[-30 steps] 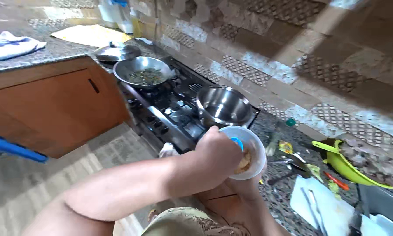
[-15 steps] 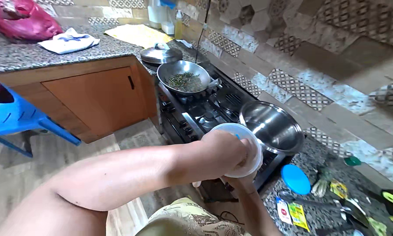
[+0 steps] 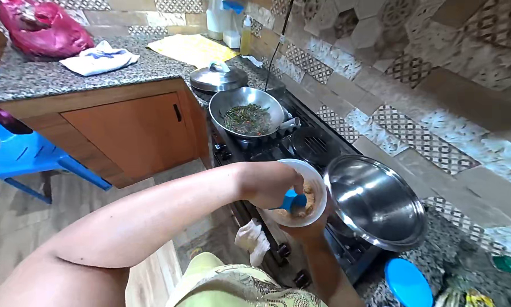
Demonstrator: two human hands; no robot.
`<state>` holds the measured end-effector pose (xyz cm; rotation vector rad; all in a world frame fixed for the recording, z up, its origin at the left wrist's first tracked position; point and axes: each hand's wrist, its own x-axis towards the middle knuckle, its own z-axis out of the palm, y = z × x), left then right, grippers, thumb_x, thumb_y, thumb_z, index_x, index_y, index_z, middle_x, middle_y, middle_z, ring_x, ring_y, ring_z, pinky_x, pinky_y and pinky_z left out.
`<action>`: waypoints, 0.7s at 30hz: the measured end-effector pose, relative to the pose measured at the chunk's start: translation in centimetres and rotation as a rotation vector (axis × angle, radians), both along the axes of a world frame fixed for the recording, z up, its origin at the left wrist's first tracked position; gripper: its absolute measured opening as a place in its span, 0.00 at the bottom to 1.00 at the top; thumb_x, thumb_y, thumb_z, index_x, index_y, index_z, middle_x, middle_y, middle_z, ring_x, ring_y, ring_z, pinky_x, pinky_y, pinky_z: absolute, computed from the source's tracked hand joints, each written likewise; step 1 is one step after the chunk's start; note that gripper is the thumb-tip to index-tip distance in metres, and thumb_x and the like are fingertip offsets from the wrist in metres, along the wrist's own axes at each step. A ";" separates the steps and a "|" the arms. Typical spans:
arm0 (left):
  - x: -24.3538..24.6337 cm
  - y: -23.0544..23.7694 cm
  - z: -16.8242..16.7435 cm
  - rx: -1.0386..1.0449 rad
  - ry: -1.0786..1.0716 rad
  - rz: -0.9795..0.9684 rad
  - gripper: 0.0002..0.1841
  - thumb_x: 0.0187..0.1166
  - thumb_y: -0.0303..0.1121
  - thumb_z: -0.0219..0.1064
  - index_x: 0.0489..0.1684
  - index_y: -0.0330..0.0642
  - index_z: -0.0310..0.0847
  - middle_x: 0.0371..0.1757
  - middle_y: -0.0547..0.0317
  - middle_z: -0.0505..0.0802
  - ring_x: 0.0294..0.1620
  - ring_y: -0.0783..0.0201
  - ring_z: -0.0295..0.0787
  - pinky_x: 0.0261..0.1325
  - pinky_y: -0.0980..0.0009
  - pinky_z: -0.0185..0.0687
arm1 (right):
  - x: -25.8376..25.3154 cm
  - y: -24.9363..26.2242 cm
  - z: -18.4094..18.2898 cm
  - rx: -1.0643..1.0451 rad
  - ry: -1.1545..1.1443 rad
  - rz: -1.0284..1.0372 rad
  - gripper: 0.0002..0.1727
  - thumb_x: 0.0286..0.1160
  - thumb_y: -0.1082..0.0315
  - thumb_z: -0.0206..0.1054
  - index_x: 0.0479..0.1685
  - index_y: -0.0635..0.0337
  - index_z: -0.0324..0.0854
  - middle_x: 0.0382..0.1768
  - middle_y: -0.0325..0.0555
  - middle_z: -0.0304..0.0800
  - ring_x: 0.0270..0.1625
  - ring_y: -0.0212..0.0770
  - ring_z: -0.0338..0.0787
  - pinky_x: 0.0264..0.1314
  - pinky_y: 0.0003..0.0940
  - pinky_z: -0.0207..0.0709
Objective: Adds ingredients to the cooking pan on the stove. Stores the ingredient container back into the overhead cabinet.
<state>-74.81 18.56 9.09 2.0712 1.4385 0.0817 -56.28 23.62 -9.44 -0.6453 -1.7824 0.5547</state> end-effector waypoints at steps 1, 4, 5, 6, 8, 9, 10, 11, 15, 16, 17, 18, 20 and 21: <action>-0.7 0.5 0.2 -0.022 -0.024 0.022 0.20 0.78 0.19 0.67 0.67 0.45 0.84 0.39 0.55 0.90 0.34 0.63 0.84 0.41 0.63 0.82 | -0.3 0.4 0.0 -0.004 -0.012 -0.016 0.76 0.29 0.35 0.90 0.83 0.75 0.56 0.74 0.66 0.77 0.78 0.37 0.78 0.83 0.31 0.70; -3.4 2.1 0.4 -0.013 -0.097 0.028 0.18 0.79 0.21 0.69 0.66 0.44 0.84 0.34 0.55 0.89 0.30 0.64 0.84 0.37 0.65 0.83 | -1.4 1.5 0.1 -0.004 -0.062 -0.075 0.75 0.28 0.36 0.90 0.82 0.77 0.58 0.73 0.69 0.77 0.78 0.44 0.79 0.83 0.37 0.71; -4.3 2.7 0.3 0.010 -0.113 0.018 0.18 0.78 0.20 0.70 0.66 0.43 0.85 0.32 0.56 0.89 0.28 0.65 0.84 0.35 0.66 0.83 | -1.7 2.0 0.0 0.012 -0.070 -0.080 0.74 0.31 0.35 0.89 0.83 0.73 0.58 0.74 0.68 0.76 0.79 0.44 0.78 0.84 0.38 0.70; -5.1 3.4 0.2 0.037 -0.110 0.002 0.18 0.77 0.21 0.70 0.65 0.45 0.86 0.31 0.57 0.90 0.27 0.65 0.84 0.34 0.67 0.84 | -2.0 2.4 -0.2 0.046 -0.080 -0.090 0.72 0.34 0.33 0.88 0.84 0.68 0.59 0.76 0.65 0.76 0.80 0.43 0.77 0.85 0.39 0.70; -5.9 4.7 0.1 0.084 -0.062 -0.032 0.18 0.78 0.22 0.70 0.63 0.48 0.86 0.35 0.58 0.91 0.31 0.65 0.86 0.38 0.64 0.84 | -2.8 3.3 -0.3 0.137 -0.108 -0.139 0.69 0.37 0.32 0.87 0.85 0.61 0.60 0.77 0.64 0.76 0.81 0.44 0.76 0.86 0.41 0.69; -6.1 5.5 -0.1 0.090 -0.018 -0.072 0.18 0.79 0.22 0.68 0.64 0.49 0.86 0.42 0.58 0.92 0.37 0.63 0.88 0.43 0.62 0.86 | -3.4 3.6 -0.2 0.170 -0.133 -0.173 0.70 0.36 0.33 0.88 0.85 0.62 0.58 0.77 0.65 0.75 0.81 0.45 0.76 0.86 0.41 0.68; -6.3 6.3 -0.4 0.077 0.018 -0.130 0.18 0.79 0.21 0.67 0.64 0.49 0.85 0.48 0.56 0.92 0.44 0.60 0.90 0.49 0.58 0.87 | -4.0 3.7 -0.1 0.191 -0.159 -0.209 0.72 0.33 0.34 0.89 0.85 0.63 0.56 0.76 0.67 0.75 0.81 0.46 0.76 0.86 0.40 0.67; -6.4 7.1 -0.7 0.064 0.035 -0.196 0.18 0.78 0.21 0.66 0.65 0.47 0.84 0.51 0.53 0.92 0.49 0.56 0.90 0.52 0.54 0.86 | -4.8 3.9 0.1 0.207 -0.179 -0.236 0.73 0.32 0.36 0.89 0.85 0.65 0.54 0.76 0.69 0.75 0.81 0.47 0.76 0.87 0.40 0.67; -8.9 10.1 -1.1 0.001 -0.032 -0.342 0.21 0.75 0.18 0.68 0.66 0.44 0.84 0.48 0.50 0.93 0.47 0.55 0.89 0.51 0.54 0.84 | -8.1 5.0 -0.1 0.179 -0.155 -0.262 0.72 0.35 0.34 0.89 0.87 0.62 0.55 0.78 0.65 0.74 0.82 0.44 0.76 0.87 0.38 0.67; -10.0 10.6 -1.0 -0.015 -0.074 -0.340 0.21 0.76 0.18 0.67 0.66 0.44 0.84 0.45 0.51 0.93 0.43 0.58 0.88 0.48 0.57 0.84 | -8.9 5.2 -0.1 0.144 -0.133 -0.258 0.72 0.36 0.34 0.89 0.87 0.62 0.55 0.78 0.63 0.74 0.82 0.42 0.76 0.87 0.37 0.67; -11.2 11.1 -1.0 -0.032 -0.116 -0.332 0.21 0.76 0.18 0.67 0.67 0.43 0.84 0.42 0.53 0.91 0.39 0.61 0.85 0.44 0.61 0.82 | -9.6 5.3 -0.1 0.105 -0.113 -0.255 0.73 0.34 0.34 0.89 0.87 0.63 0.56 0.78 0.63 0.74 0.82 0.41 0.76 0.87 0.36 0.68; -12.4 11.4 -0.8 -0.052 -0.150 -0.312 0.20 0.77 0.18 0.67 0.67 0.43 0.83 0.39 0.54 0.90 0.35 0.64 0.82 0.41 0.65 0.80 | -10.3 5.4 -0.1 0.067 -0.100 -0.256 0.75 0.32 0.34 0.90 0.88 0.65 0.54 0.79 0.62 0.74 0.82 0.39 0.75 0.87 0.34 0.67; -15.0 12.1 -0.4 -0.067 -0.268 -0.249 0.19 0.77 0.19 0.68 0.66 0.41 0.84 0.33 0.56 0.88 0.28 0.69 0.80 0.34 0.70 0.79 | -11.6 5.7 0.1 0.004 -0.062 -0.256 0.77 0.30 0.36 0.91 0.86 0.74 0.52 0.77 0.64 0.75 0.80 0.37 0.77 0.85 0.32 0.70; -16.4 12.4 -0.3 -0.067 -0.336 -0.209 0.18 0.77 0.19 0.69 0.65 0.40 0.84 0.32 0.56 0.88 0.26 0.69 0.81 0.32 0.72 0.81 | -12.2 5.8 0.0 -0.027 -0.034 -0.249 0.78 0.30 0.37 0.92 0.85 0.76 0.51 0.76 0.64 0.75 0.79 0.37 0.78 0.85 0.31 0.71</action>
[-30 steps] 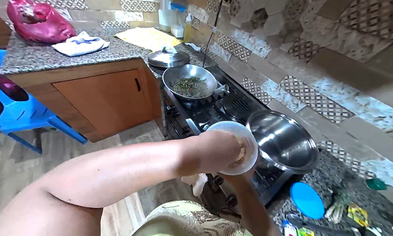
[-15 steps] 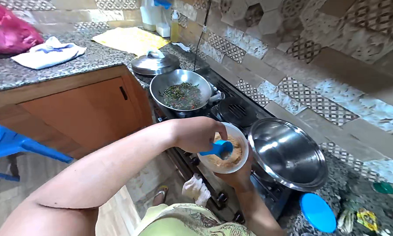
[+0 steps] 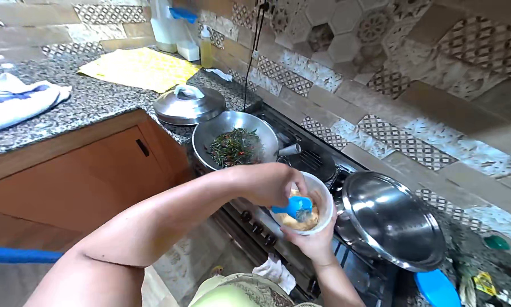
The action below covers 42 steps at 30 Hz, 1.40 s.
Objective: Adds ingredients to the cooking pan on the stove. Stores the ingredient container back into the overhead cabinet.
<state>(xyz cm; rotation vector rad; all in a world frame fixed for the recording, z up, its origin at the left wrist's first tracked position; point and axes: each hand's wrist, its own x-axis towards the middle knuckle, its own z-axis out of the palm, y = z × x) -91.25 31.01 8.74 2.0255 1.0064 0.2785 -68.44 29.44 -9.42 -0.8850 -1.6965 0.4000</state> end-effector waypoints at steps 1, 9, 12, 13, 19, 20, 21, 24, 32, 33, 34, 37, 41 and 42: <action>-1.3 0.5 0.2 -0.007 -0.058 0.040 0.18 0.77 0.18 0.70 0.64 0.39 0.84 0.32 0.55 0.89 0.25 0.68 0.85 0.31 0.72 0.85 | -0.5 0.1 -0.1 -0.030 0.038 0.015 0.78 0.31 0.38 0.93 0.85 0.77 0.49 0.76 0.63 0.75 0.80 0.37 0.77 0.85 0.31 0.71; -9.7 6.2 -0.1 0.099 -0.224 0.507 0.21 0.77 0.18 0.69 0.68 0.39 0.80 0.38 0.55 0.91 0.32 0.66 0.89 0.38 0.68 0.89 | -2.1 0.2 -1.4 -0.224 0.327 0.158 0.74 0.40 0.44 0.91 0.89 0.65 0.42 0.81 0.51 0.71 0.79 0.38 0.79 0.79 0.35 0.78; -11.9 9.5 -2.8 0.252 -0.128 0.675 0.21 0.77 0.21 0.67 0.69 0.40 0.80 0.43 0.50 0.91 0.40 0.57 0.88 0.47 0.54 0.85 | -1.9 0.2 -1.0 -0.212 0.332 0.170 0.72 0.42 0.44 0.91 0.90 0.61 0.44 0.81 0.48 0.71 0.78 0.39 0.80 0.79 0.36 0.78; -12.2 10.3 -3.8 0.294 -0.085 0.722 0.20 0.78 0.22 0.66 0.69 0.41 0.81 0.45 0.47 0.92 0.44 0.52 0.88 0.51 0.47 0.83 | -1.7 0.2 -0.8 -0.198 0.326 0.172 0.72 0.42 0.43 0.90 0.90 0.59 0.45 0.82 0.47 0.71 0.78 0.40 0.80 0.80 0.37 0.78; -12.0 12.5 -8.6 0.401 0.063 0.806 0.19 0.83 0.23 0.61 0.73 0.38 0.78 0.61 0.37 0.89 0.63 0.38 0.86 0.67 0.35 0.78 | -0.7 -0.4 0.0 -0.117 0.218 0.137 0.71 0.42 0.41 0.90 0.92 0.47 0.46 0.83 0.40 0.71 0.81 0.38 0.77 0.83 0.36 0.75; -11.9 12.7 -9.2 0.428 0.067 0.798 0.19 0.83 0.22 0.62 0.73 0.36 0.78 0.61 0.36 0.89 0.63 0.37 0.87 0.67 0.36 0.78 | -0.5 -0.6 0.1 -0.119 0.205 0.129 0.72 0.40 0.41 0.91 0.92 0.47 0.45 0.82 0.39 0.72 0.81 0.38 0.77 0.83 0.36 0.75; -11.9 13.0 -9.7 0.458 0.075 0.790 0.19 0.83 0.22 0.62 0.72 0.36 0.78 0.62 0.35 0.89 0.63 0.37 0.87 0.67 0.36 0.79 | -0.3 -0.8 0.1 -0.121 0.199 0.122 0.72 0.40 0.40 0.91 0.92 0.47 0.45 0.82 0.39 0.72 0.81 0.38 0.77 0.83 0.36 0.76; -11.9 14.0 -10.2 0.489 0.113 0.775 0.19 0.84 0.22 0.60 0.72 0.35 0.78 0.65 0.34 0.87 0.65 0.35 0.86 0.69 0.35 0.78 | 0.1 -1.1 0.1 -0.129 0.219 0.122 0.70 0.41 0.42 0.91 0.92 0.44 0.47 0.82 0.38 0.73 0.82 0.38 0.77 0.83 0.37 0.75; -10.5 18.2 -10.0 0.476 0.157 0.751 0.20 0.84 0.23 0.59 0.74 0.37 0.77 0.71 0.34 0.85 0.71 0.33 0.84 0.71 0.34 0.76 | 0.3 -1.4 0.0 -0.101 0.213 0.100 0.71 0.41 0.42 0.91 0.92 0.46 0.48 0.83 0.38 0.72 0.82 0.38 0.76 0.84 0.37 0.75; -10.6 18.5 -9.9 0.479 0.154 0.771 0.20 0.84 0.23 0.59 0.74 0.37 0.77 0.71 0.33 0.85 0.71 0.33 0.83 0.71 0.33 0.76 | 0.3 -1.5 0.1 -0.103 0.215 0.102 0.71 0.41 0.42 0.91 0.92 0.45 0.47 0.83 0.38 0.72 0.82 0.38 0.76 0.84 0.37 0.74; -10.8 18.6 -9.8 0.486 0.151 0.787 0.20 0.84 0.22 0.59 0.74 0.36 0.77 0.71 0.33 0.85 0.71 0.32 0.83 0.71 0.33 0.76 | 0.3 -1.6 0.1 -0.103 0.216 0.102 0.71 0.41 0.42 0.91 0.93 0.45 0.46 0.83 0.38 0.72 0.83 0.38 0.76 0.84 0.37 0.74; -11.6 18.3 -9.6 0.503 0.228 0.765 0.19 0.83 0.22 0.59 0.72 0.37 0.78 0.71 0.33 0.85 0.69 0.30 0.84 0.67 0.30 0.77 | 0.4 -1.8 0.1 -0.095 0.218 0.103 0.71 0.42 0.41 0.91 0.93 0.44 0.46 0.83 0.38 0.72 0.82 0.38 0.76 0.84 0.38 0.74; -13.2 16.4 -9.7 0.485 0.246 0.796 0.19 0.84 0.23 0.60 0.72 0.37 0.78 0.71 0.34 0.85 0.69 0.30 0.84 0.67 0.28 0.76 | 0.5 -2.0 0.2 -0.087 0.222 0.100 0.71 0.42 0.40 0.90 0.93 0.43 0.46 0.83 0.36 0.73 0.82 0.38 0.76 0.84 0.37 0.74; -13.4 15.5 -9.7 0.476 0.249 0.800 0.19 0.84 0.23 0.60 0.72 0.36 0.78 0.70 0.33 0.85 0.69 0.30 0.84 0.67 0.28 0.76 | 0.6 -2.1 0.2 -0.084 0.229 0.097 0.70 0.42 0.41 0.91 0.93 0.42 0.47 0.83 0.36 0.73 0.82 0.38 0.76 0.84 0.37 0.74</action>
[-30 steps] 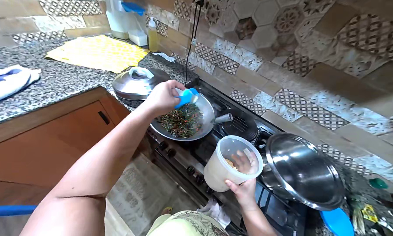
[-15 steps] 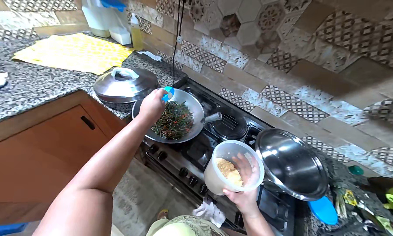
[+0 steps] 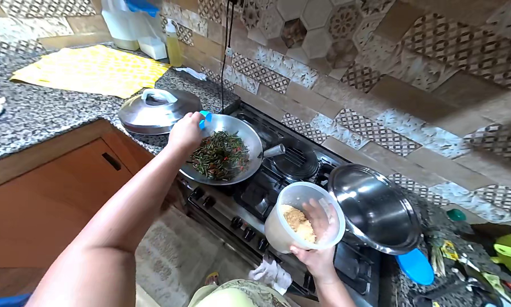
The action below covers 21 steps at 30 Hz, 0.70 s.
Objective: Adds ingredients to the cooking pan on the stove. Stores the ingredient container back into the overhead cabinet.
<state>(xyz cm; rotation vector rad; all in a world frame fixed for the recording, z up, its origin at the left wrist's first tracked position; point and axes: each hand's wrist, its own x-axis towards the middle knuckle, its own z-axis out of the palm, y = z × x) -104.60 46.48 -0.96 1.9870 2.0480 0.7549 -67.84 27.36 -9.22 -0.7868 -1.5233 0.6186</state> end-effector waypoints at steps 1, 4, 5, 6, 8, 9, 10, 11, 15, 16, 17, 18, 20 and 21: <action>0.0 -1.0 -0.1 0.000 0.014 -0.006 0.18 0.84 0.23 0.59 0.72 0.35 0.78 0.69 0.32 0.85 0.67 0.29 0.84 0.65 0.28 0.77 | 0.1 -0.1 0.0 0.003 0.005 -0.004 0.70 0.42 0.41 0.91 0.93 0.43 0.47 0.83 0.37 0.73 0.82 0.38 0.76 0.84 0.38 0.74; 0.4 -3.1 -1.9 0.069 0.028 -0.115 0.16 0.83 0.20 0.61 0.66 0.31 0.81 0.62 0.27 0.87 0.62 0.26 0.86 0.62 0.28 0.79 | 0.1 -0.3 0.1 -0.010 -0.011 -0.019 0.72 0.40 0.42 0.92 0.92 0.44 0.46 0.83 0.37 0.73 0.82 0.37 0.76 0.84 0.37 0.74; 0.6 -3.3 -2.6 0.088 0.033 -0.146 0.15 0.83 0.20 0.61 0.66 0.31 0.82 0.60 0.28 0.88 0.61 0.27 0.87 0.61 0.29 0.80 | 0.1 -0.3 0.1 -0.010 -0.025 -0.030 0.72 0.39 0.41 0.92 0.92 0.44 0.45 0.82 0.36 0.73 0.82 0.37 0.76 0.84 0.36 0.74; 0.7 -3.2 -3.2 0.111 0.029 -0.158 0.15 0.83 0.20 0.60 0.65 0.32 0.82 0.59 0.30 0.89 0.60 0.29 0.88 0.60 0.30 0.81 | 0.0 -0.4 0.1 -0.003 -0.042 -0.037 0.73 0.39 0.40 0.92 0.93 0.44 0.45 0.82 0.36 0.73 0.82 0.36 0.76 0.85 0.35 0.74; 1.1 -2.4 -3.8 0.137 -0.034 -0.159 0.15 0.83 0.19 0.61 0.66 0.31 0.81 0.61 0.29 0.88 0.60 0.30 0.88 0.61 0.32 0.81 | -0.2 -0.5 0.1 0.017 -0.046 -0.041 0.72 0.40 0.40 0.91 0.93 0.42 0.45 0.82 0.35 0.74 0.82 0.36 0.76 0.85 0.36 0.73; 1.4 -1.9 -3.9 0.140 -0.056 -0.157 0.15 0.82 0.19 0.62 0.65 0.31 0.81 0.62 0.30 0.88 0.61 0.30 0.88 0.62 0.32 0.81 | -0.4 -0.7 0.1 0.020 -0.040 -0.039 0.72 0.41 0.41 0.91 0.93 0.41 0.45 0.82 0.34 0.74 0.82 0.36 0.76 0.85 0.36 0.73; 1.8 -1.5 -3.8 0.138 -0.066 -0.155 0.15 0.82 0.20 0.62 0.66 0.31 0.82 0.61 0.30 0.88 0.60 0.30 0.88 0.62 0.33 0.82 | -0.5 -0.8 0.1 0.022 -0.037 -0.042 0.71 0.41 0.40 0.91 0.93 0.41 0.45 0.82 0.34 0.74 0.82 0.36 0.76 0.85 0.36 0.73; 2.2 -1.0 -3.6 0.125 -0.065 -0.148 0.16 0.83 0.20 0.61 0.66 0.32 0.81 0.62 0.30 0.88 0.61 0.31 0.88 0.62 0.33 0.81 | -0.6 -0.9 0.1 0.025 -0.040 -0.048 0.71 0.41 0.39 0.90 0.93 0.41 0.46 0.82 0.34 0.74 0.82 0.36 0.76 0.85 0.36 0.73; 2.1 1.0 -2.1 0.001 -0.244 -0.048 0.19 0.83 0.24 0.61 0.72 0.32 0.77 0.66 0.32 0.87 0.69 0.34 0.84 0.72 0.34 0.76 | -0.8 -1.3 -0.2 0.004 -0.043 -0.068 0.72 0.40 0.37 0.90 0.93 0.42 0.46 0.82 0.36 0.75 0.81 0.37 0.77 0.84 0.37 0.75; 1.9 1.4 -2.0 -0.008 -0.386 0.018 0.21 0.81 0.24 0.63 0.73 0.33 0.77 0.62 0.34 0.89 0.64 0.38 0.87 0.69 0.37 0.80 | -0.8 -1.4 -0.2 0.002 -0.037 -0.080 0.71 0.41 0.37 0.90 0.92 0.43 0.46 0.81 0.36 0.75 0.81 0.37 0.77 0.84 0.37 0.75; 1.6 2.0 -1.9 -0.019 -0.540 0.093 0.24 0.78 0.25 0.65 0.75 0.35 0.76 0.59 0.37 0.91 0.57 0.43 0.91 0.62 0.42 0.85 | -0.8 -1.5 -0.1 0.004 -0.033 -0.092 0.71 0.42 0.36 0.89 0.93 0.44 0.47 0.82 0.37 0.75 0.81 0.37 0.78 0.83 0.37 0.75; 1.3 2.4 -1.9 -0.022 -0.688 0.149 0.26 0.75 0.25 0.68 0.75 0.37 0.75 0.56 0.40 0.91 0.50 0.49 0.93 0.55 0.48 0.90 | -0.8 -1.7 -0.1 0.005 -0.028 -0.102 0.70 0.43 0.36 0.88 0.93 0.43 0.47 0.82 0.36 0.75 0.81 0.38 0.78 0.84 0.37 0.75; 1.0 2.5 -1.5 -0.016 -0.927 0.178 0.28 0.74 0.23 0.69 0.77 0.37 0.72 0.56 0.41 0.89 0.45 0.55 0.92 0.48 0.57 0.92 | -0.5 -2.2 -0.4 -0.011 -0.025 -0.133 0.69 0.45 0.36 0.88 0.93 0.42 0.48 0.82 0.35 0.75 0.81 0.37 0.78 0.84 0.37 0.75; 1.0 2.2 -1.1 -0.008 -1.006 0.164 0.28 0.75 0.22 0.68 0.78 0.37 0.71 0.56 0.42 0.87 0.44 0.58 0.91 0.46 0.60 0.91 | -0.3 -2.4 -0.5 -0.025 -0.027 -0.145 0.69 0.44 0.37 0.88 0.93 0.43 0.48 0.83 0.36 0.74 0.82 0.38 0.77 0.84 0.37 0.75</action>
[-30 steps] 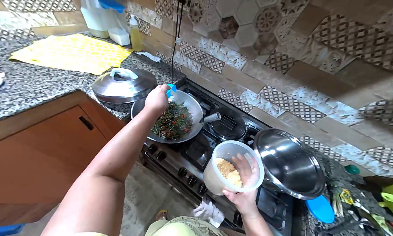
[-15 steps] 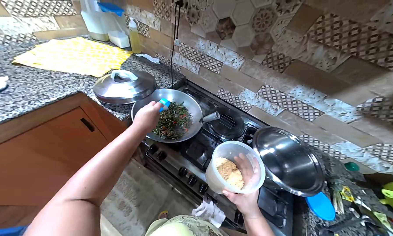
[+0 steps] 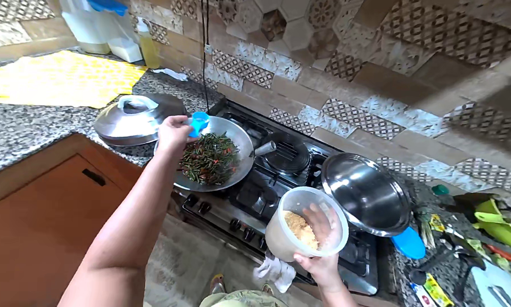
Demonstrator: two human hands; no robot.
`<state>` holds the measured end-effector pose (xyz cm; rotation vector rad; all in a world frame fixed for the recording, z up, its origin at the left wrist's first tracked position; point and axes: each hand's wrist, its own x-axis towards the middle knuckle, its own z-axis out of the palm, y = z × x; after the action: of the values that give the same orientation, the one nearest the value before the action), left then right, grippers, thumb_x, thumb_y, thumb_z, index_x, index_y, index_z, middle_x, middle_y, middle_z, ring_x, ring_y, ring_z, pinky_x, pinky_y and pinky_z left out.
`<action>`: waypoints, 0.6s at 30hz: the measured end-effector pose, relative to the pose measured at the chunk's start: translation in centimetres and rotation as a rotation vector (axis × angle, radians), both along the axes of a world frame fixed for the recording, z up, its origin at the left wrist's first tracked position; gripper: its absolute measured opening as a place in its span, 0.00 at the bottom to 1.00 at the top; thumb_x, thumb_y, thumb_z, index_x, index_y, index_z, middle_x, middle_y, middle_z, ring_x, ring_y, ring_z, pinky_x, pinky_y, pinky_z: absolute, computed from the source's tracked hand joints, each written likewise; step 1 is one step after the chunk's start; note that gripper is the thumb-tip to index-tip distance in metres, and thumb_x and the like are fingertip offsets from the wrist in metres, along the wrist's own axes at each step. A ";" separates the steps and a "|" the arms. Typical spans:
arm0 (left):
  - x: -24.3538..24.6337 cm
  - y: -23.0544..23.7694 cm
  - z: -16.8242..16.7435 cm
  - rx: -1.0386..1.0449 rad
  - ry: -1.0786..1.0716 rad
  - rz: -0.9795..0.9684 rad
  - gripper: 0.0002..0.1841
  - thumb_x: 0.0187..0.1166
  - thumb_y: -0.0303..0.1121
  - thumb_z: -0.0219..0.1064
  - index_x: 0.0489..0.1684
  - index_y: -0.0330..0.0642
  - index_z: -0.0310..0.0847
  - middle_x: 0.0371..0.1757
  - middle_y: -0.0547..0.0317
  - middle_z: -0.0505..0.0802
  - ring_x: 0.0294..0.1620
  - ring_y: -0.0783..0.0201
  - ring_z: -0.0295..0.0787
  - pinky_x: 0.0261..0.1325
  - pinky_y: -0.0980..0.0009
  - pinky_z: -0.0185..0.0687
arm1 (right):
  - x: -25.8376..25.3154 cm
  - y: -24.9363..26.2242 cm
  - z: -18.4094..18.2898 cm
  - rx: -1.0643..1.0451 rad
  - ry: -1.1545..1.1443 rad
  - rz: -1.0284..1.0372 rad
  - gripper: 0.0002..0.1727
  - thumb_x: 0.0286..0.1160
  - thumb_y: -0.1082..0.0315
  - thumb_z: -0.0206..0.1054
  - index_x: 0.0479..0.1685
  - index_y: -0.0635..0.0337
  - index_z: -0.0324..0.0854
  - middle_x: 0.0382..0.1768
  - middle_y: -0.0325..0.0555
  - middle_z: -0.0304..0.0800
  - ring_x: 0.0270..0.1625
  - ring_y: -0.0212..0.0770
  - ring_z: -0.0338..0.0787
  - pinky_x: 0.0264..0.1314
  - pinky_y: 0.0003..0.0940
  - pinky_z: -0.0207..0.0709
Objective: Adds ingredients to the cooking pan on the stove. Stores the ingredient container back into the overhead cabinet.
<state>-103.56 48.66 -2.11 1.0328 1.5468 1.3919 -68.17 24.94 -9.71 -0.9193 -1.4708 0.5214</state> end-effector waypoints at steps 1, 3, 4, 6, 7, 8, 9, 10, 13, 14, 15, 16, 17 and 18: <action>0.1 -0.3 0.4 0.019 -0.052 -0.012 0.27 0.76 0.22 0.68 0.78 0.37 0.70 0.56 0.45 0.87 0.43 0.60 0.90 0.45 0.63 0.91 | 0.2 -0.2 -0.1 -0.011 -0.004 -0.007 0.70 0.44 0.37 0.89 0.93 0.45 0.48 0.83 0.40 0.73 0.82 0.40 0.77 0.84 0.38 0.75; 0.7 -1.4 1.3 0.084 -0.110 -0.081 0.27 0.76 0.22 0.68 0.76 0.37 0.70 0.53 0.51 0.87 0.40 0.65 0.90 0.43 0.67 0.91 | 0.6 -0.7 -0.3 -0.037 0.004 -0.022 0.70 0.43 0.38 0.89 0.93 0.44 0.49 0.84 0.41 0.72 0.82 0.41 0.77 0.84 0.40 0.75; 1.3 -2.2 1.7 0.139 -0.128 -0.148 0.26 0.75 0.23 0.68 0.74 0.39 0.71 0.49 0.56 0.88 0.38 0.67 0.90 0.41 0.70 0.91 | 0.8 -1.0 -0.4 -0.046 0.008 -0.031 0.69 0.43 0.39 0.90 0.93 0.42 0.49 0.84 0.40 0.72 0.82 0.41 0.77 0.84 0.40 0.76; 3.2 -4.5 3.3 0.258 -0.131 -0.354 0.20 0.74 0.24 0.66 0.65 0.45 0.74 0.39 0.69 0.91 0.34 0.73 0.90 0.40 0.74 0.91 | 1.4 -1.7 -0.5 -0.054 0.017 -0.046 0.70 0.44 0.39 0.90 0.93 0.44 0.47 0.84 0.42 0.72 0.82 0.41 0.77 0.84 0.39 0.76; 4.6 -5.9 4.3 0.317 -0.107 -0.481 0.19 0.73 0.23 0.66 0.62 0.47 0.76 0.36 0.73 0.92 0.33 0.76 0.90 0.40 0.76 0.91 | 1.7 -2.2 -0.6 -0.057 0.027 -0.059 0.71 0.44 0.39 0.89 0.93 0.49 0.46 0.83 0.44 0.72 0.82 0.42 0.77 0.84 0.39 0.76; 6.1 -7.5 5.3 0.380 -0.056 -0.623 0.18 0.71 0.22 0.67 0.59 0.48 0.79 0.36 0.75 0.92 0.34 0.77 0.90 0.40 0.78 0.90 | 2.1 -2.9 -0.6 -0.064 0.043 -0.078 0.72 0.43 0.39 0.90 0.93 0.52 0.46 0.83 0.46 0.72 0.82 0.42 0.77 0.83 0.40 0.76; 7.7 -9.0 6.4 0.446 0.015 -0.769 0.19 0.68 0.22 0.69 0.57 0.50 0.82 0.36 0.76 0.93 0.34 0.78 0.90 0.40 0.80 0.90 | 2.6 -3.6 -0.5 -0.074 0.060 -0.099 0.73 0.43 0.39 0.90 0.92 0.55 0.46 0.82 0.47 0.73 0.81 0.41 0.78 0.83 0.39 0.77; 9.4 -10.5 7.5 0.506 0.087 -0.908 0.19 0.66 0.23 0.71 0.55 0.51 0.85 0.37 0.75 0.93 0.34 0.78 0.90 0.39 0.81 0.89 | 3.0 -4.4 -0.3 -0.081 0.079 -0.115 0.73 0.42 0.40 0.91 0.92 0.59 0.46 0.81 0.48 0.74 0.81 0.39 0.78 0.83 0.39 0.77; 15.3 -14.4 9.3 0.627 0.310 -1.206 0.15 0.66 0.29 0.76 0.51 0.52 0.88 0.39 0.74 0.94 0.34 0.79 0.90 0.35 0.83 0.88 | 4.9 -7.3 0.3 -0.069 0.084 -0.137 0.73 0.42 0.42 0.91 0.91 0.63 0.46 0.81 0.48 0.73 0.82 0.36 0.76 0.84 0.36 0.75; 17.4 -15.7 9.3 0.666 0.392 -1.273 0.13 0.68 0.30 0.75 0.51 0.52 0.88 0.38 0.75 0.94 0.33 0.82 0.88 0.34 0.85 0.87 | 5.7 -8.4 0.3 -0.062 0.072 -0.152 0.72 0.42 0.42 0.91 0.91 0.63 0.47 0.81 0.46 0.73 0.82 0.34 0.76 0.85 0.34 0.74; 19.7 -17.0 9.3 0.696 0.480 -1.331 0.11 0.71 0.31 0.74 0.50 0.53 0.88 0.38 0.77 0.93 0.32 0.85 0.86 0.34 0.87 0.84 | 6.5 -9.7 0.4 -0.054 0.060 -0.175 0.72 0.43 0.42 0.91 0.90 0.62 0.49 0.81 0.43 0.73 0.82 0.31 0.75 0.85 0.32 0.73; 22.1 -18.4 9.3 0.734 0.561 -1.396 0.10 0.75 0.33 0.72 0.52 0.53 0.88 0.40 0.76 0.93 0.35 0.86 0.87 0.38 0.88 0.85 | 7.7 -10.9 0.4 -0.040 0.050 -0.182 0.71 0.44 0.42 0.91 0.91 0.62 0.48 0.83 0.43 0.71 0.83 0.31 0.74 0.86 0.32 0.72; 24.5 -19.8 9.2 0.788 0.610 -1.460 0.10 0.78 0.34 0.70 0.54 0.51 0.88 0.42 0.73 0.94 0.38 0.85 0.88 0.43 0.86 0.85 | 8.9 -12.2 0.2 -0.027 0.049 -0.198 0.71 0.44 0.42 0.91 0.91 0.62 0.48 0.83 0.43 0.71 0.82 0.31 0.74 0.86 0.32 0.72; 27.0 -21.2 9.1 0.844 0.630 -1.523 0.10 0.81 0.34 0.68 0.56 0.49 0.88 0.45 0.70 0.95 0.42 0.82 0.90 0.49 0.83 0.87 | 10.1 -13.8 0.1 -0.024 0.052 -0.224 0.71 0.44 0.42 0.90 0.91 0.61 0.49 0.82 0.41 0.72 0.81 0.30 0.75 0.85 0.31 0.73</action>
<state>-76.53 27.42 6.95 2.5160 0.0186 0.4824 -58.02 11.19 -9.64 -1.0666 -1.2978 0.3955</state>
